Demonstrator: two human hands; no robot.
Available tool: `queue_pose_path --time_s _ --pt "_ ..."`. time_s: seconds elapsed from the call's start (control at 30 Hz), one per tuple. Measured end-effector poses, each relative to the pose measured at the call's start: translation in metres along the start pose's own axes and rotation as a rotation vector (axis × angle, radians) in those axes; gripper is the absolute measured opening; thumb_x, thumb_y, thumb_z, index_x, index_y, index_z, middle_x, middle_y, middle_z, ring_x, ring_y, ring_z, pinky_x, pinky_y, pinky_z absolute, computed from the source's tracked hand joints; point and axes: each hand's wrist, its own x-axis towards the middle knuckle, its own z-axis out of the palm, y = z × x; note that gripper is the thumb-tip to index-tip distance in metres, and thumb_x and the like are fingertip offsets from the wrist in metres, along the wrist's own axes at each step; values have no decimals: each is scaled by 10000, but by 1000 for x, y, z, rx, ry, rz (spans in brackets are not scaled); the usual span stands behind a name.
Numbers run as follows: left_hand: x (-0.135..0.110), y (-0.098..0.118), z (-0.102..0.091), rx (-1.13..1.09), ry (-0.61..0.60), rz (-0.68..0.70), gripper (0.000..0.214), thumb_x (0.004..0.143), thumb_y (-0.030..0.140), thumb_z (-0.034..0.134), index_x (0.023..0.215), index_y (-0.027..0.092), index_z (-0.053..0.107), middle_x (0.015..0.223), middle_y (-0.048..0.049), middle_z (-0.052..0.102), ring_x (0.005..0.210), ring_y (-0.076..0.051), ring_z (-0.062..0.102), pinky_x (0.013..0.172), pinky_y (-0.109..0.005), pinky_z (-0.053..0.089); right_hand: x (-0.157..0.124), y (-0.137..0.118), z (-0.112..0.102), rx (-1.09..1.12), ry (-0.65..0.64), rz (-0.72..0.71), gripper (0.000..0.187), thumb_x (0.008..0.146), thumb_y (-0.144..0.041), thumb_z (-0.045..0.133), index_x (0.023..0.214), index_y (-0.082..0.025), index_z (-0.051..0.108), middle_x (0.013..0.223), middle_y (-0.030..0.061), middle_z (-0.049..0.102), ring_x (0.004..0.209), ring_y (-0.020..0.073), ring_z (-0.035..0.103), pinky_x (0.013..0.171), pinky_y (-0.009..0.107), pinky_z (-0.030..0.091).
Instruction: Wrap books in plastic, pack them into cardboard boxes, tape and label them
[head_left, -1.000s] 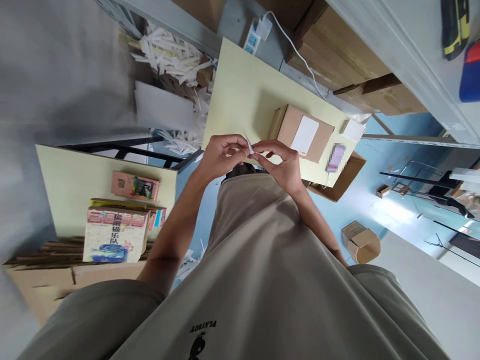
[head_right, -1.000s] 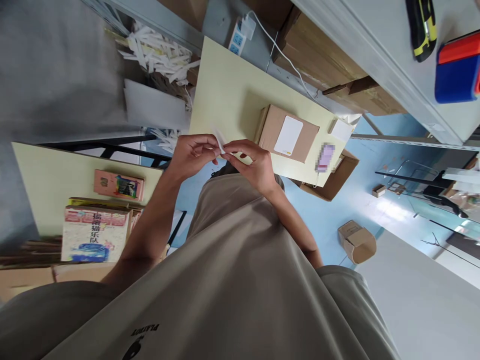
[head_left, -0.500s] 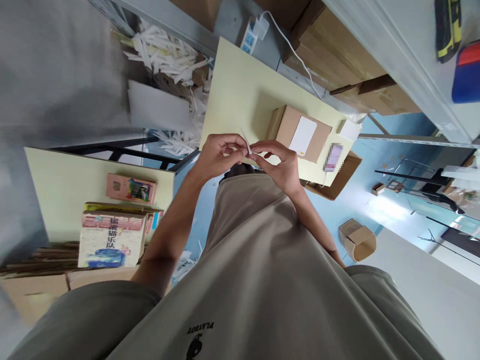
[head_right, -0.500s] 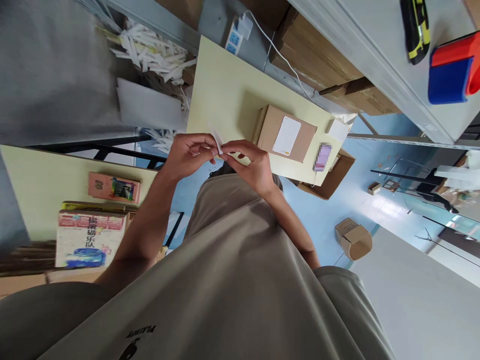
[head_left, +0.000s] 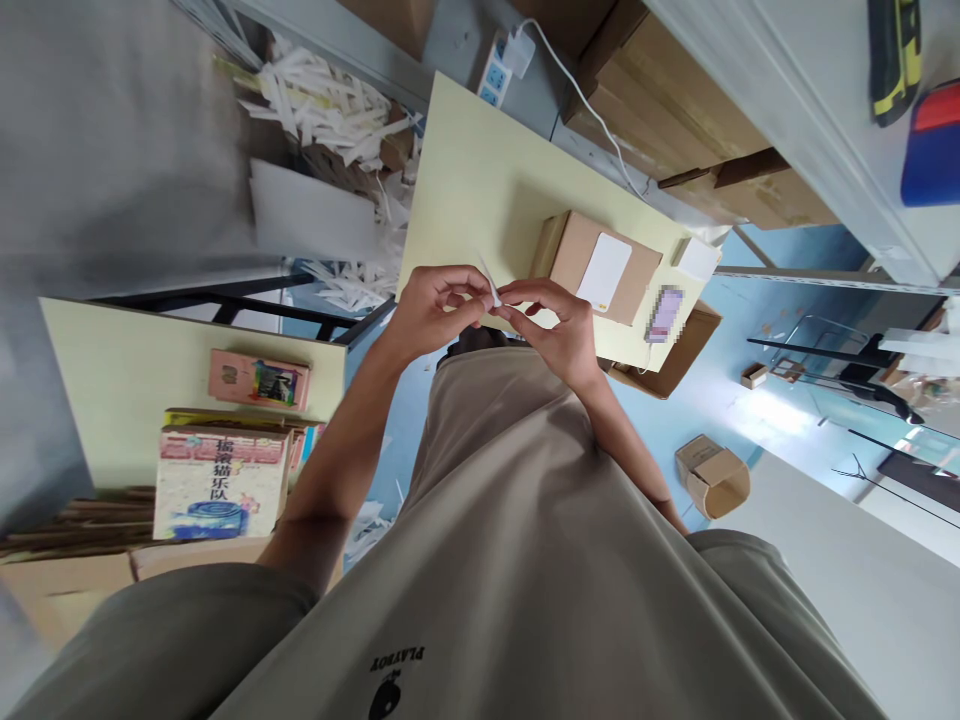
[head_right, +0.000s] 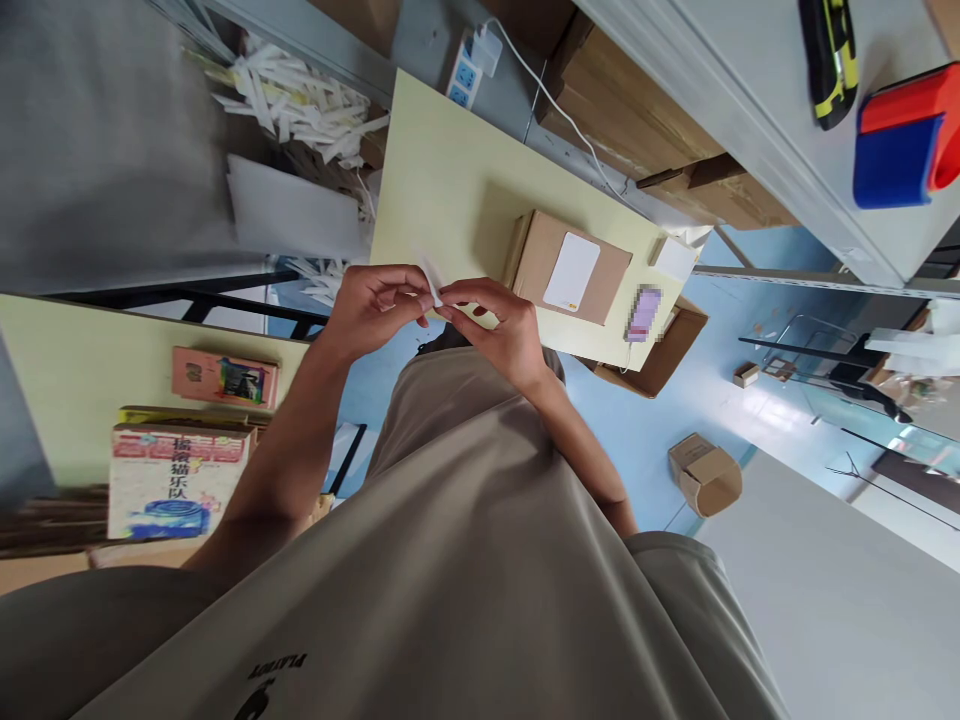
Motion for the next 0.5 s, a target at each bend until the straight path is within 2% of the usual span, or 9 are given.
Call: queue_pose_path --time_s 0.2,0.33,0.5 --pt "3 3 0 -4 -23 -8 339 863 491 921 831 196 756 815 -45 778 815 -225 814 678 -292 681 2 -2 -1 -10 -4 34 181 1111 -485 835 1123 -312 889 1201 64 880 1170 245 832 963 410 719" --pt "6 5 1 13 -32 10 362 866 511 916 828 191 750 797 -40 769 766 -203 790 658 -277 664 2 -1 -2 -5 9 26 177 1105 -482 848 1139 -312 885 1225 64 879 1137 235 834 960 404 708" --pt "8 9 0 106 -61 39 324 912 504 848 867 192 774 854 -47 798 770 -196 795 661 -275 663 1 2 -2 -50 30 10 260 1093 -556 845 1164 -306 862 1208 63 874 1087 233 818 931 409 696"
